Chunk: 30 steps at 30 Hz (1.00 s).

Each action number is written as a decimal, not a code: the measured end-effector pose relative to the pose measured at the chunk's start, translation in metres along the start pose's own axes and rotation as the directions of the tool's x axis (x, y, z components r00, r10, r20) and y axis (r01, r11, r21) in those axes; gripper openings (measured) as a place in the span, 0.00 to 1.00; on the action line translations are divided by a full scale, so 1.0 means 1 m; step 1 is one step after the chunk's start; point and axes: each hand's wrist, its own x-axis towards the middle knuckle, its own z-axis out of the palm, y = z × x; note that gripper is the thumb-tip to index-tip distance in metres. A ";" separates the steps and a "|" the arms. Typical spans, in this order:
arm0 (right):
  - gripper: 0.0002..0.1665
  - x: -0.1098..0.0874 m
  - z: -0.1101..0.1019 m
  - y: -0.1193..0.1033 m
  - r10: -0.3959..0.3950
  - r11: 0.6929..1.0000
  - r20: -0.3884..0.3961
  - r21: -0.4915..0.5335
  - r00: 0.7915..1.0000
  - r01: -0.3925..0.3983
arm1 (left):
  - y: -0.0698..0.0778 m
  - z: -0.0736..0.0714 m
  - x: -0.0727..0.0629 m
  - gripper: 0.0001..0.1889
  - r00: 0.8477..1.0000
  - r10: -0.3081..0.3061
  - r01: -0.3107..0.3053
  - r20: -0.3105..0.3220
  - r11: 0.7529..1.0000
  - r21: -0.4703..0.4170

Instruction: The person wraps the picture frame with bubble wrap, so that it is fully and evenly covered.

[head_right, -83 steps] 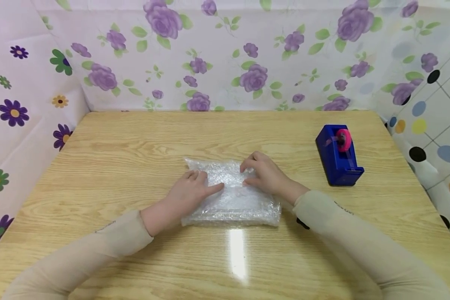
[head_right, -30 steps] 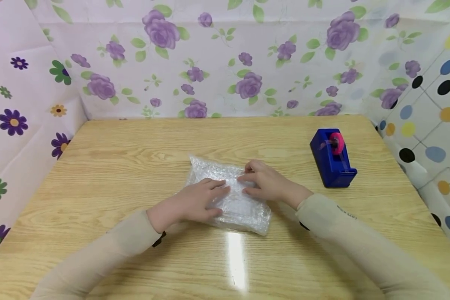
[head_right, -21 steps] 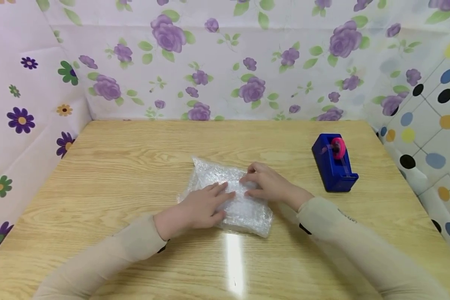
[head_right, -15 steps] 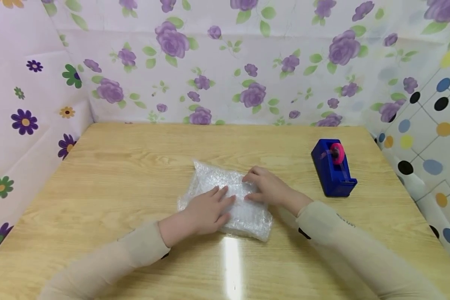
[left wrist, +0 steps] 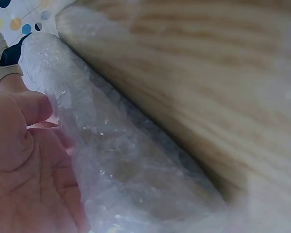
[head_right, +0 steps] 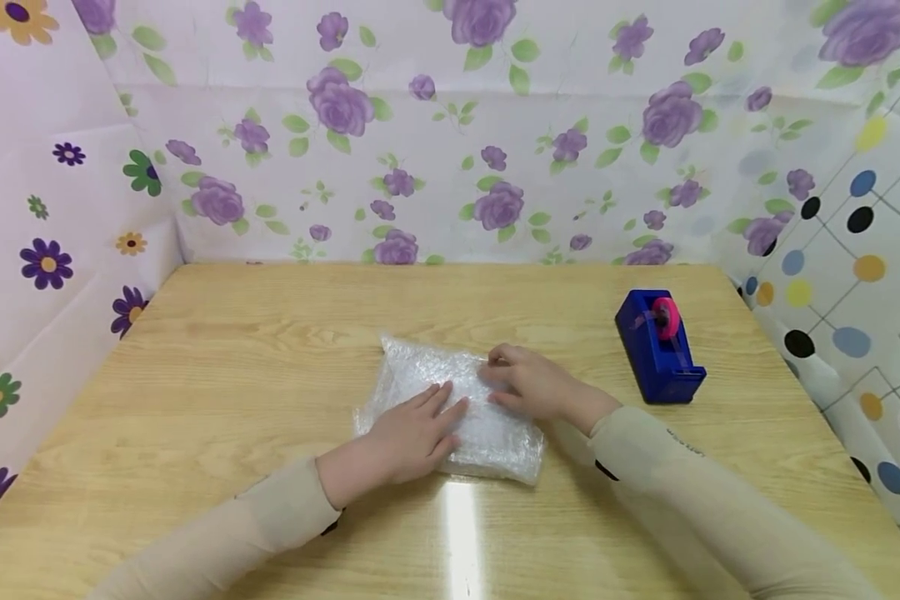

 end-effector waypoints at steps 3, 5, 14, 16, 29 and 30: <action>0.26 -0.001 0.000 0.002 0.035 0.998 0.013 0.054 0.999 -0.036 | 0.002 0.002 0.002 0.29 1.000 -0.021 0.021 0.015 1.000 -0.005; 0.27 -0.004 -0.003 0.003 0.066 0.994 -0.007 0.093 0.998 -0.065 | 0.004 0.001 0.003 0.29 0.999 -0.034 0.034 0.022 0.999 -0.008; 0.20 -0.033 -0.035 0.008 0.274 0.961 -0.289 0.127 0.917 -0.247 | 0.006 -0.002 0.007 0.31 0.996 -0.074 0.077 0.038 0.995 -0.059; 0.18 -0.043 -0.045 0.009 0.340 0.940 -0.340 0.151 0.877 -0.306 | 0.005 -0.001 0.008 0.31 0.996 -0.082 0.084 0.033 0.994 -0.069; 0.23 -0.120 -0.091 0.060 0.744 0.668 -0.208 0.228 0.635 -0.708 | 0.002 -0.001 0.017 0.32 0.996 -0.087 0.087 -0.007 0.996 -0.037; 0.24 -0.125 -0.093 0.065 0.754 0.657 -0.193 0.216 0.628 -0.723 | 0.002 -0.001 0.018 0.32 0.996 -0.086 0.086 -0.011 0.996 -0.035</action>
